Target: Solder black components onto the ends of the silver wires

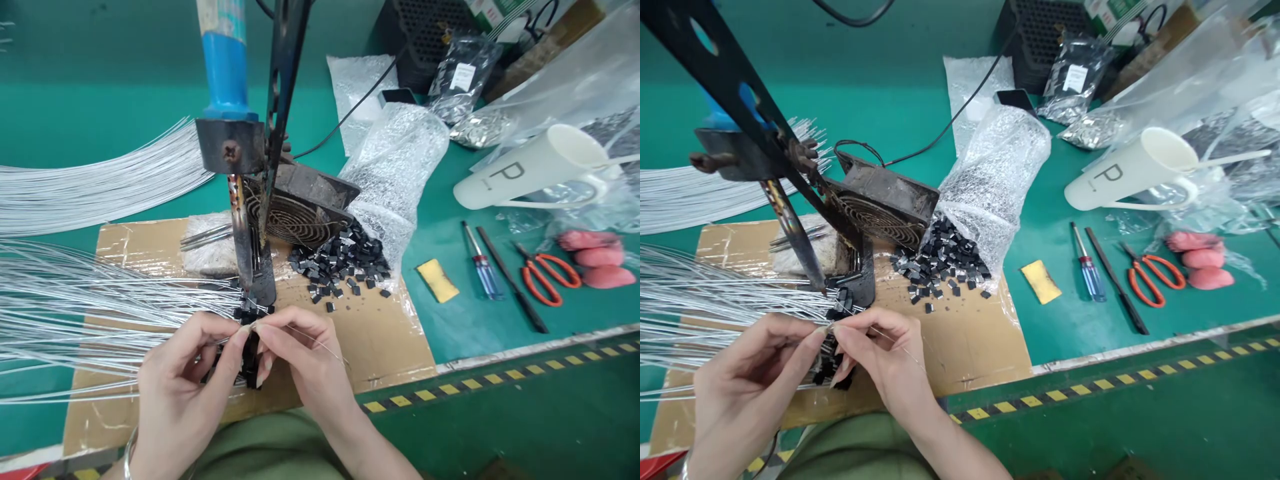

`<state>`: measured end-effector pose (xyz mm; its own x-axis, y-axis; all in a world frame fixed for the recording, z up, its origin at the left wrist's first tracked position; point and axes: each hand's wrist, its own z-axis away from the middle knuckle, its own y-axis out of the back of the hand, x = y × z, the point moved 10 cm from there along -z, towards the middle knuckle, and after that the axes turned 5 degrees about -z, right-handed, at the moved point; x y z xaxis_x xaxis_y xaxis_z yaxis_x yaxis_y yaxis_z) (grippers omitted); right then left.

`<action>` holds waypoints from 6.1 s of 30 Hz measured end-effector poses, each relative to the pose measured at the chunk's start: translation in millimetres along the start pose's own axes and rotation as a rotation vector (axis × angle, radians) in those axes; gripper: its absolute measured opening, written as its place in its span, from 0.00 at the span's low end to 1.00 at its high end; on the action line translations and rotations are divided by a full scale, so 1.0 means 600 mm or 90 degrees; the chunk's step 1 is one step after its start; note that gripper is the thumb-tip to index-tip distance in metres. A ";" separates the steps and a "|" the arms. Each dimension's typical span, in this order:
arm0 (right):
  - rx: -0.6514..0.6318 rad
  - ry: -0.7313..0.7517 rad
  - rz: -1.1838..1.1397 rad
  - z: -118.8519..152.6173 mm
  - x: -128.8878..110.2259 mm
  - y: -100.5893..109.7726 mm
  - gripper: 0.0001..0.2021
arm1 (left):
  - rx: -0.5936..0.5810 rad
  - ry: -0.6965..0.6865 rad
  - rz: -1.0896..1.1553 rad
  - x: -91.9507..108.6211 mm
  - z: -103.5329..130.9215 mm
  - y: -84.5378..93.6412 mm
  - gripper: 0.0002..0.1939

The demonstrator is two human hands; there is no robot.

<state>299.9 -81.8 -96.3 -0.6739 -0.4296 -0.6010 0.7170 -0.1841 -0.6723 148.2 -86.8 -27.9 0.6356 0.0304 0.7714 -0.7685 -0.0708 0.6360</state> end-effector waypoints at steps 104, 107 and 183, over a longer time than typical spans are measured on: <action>-0.034 0.356 0.439 0.048 -0.115 -0.039 0.10 | -0.048 0.118 0.142 0.012 -0.066 0.001 0.05; -0.038 0.324 0.392 0.043 -0.108 -0.038 0.11 | -0.043 0.122 0.140 0.012 -0.066 0.005 0.04; 0.021 0.325 0.323 0.026 -0.115 -0.036 0.11 | -0.030 0.125 0.160 0.021 -0.080 0.007 0.04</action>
<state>333.4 -61.9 -33.7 -0.2499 -0.0042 -0.9683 0.9634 -0.1009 -0.2482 149.5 -38.7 -14.2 0.4024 0.2095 0.8912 -0.9053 -0.0539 0.4214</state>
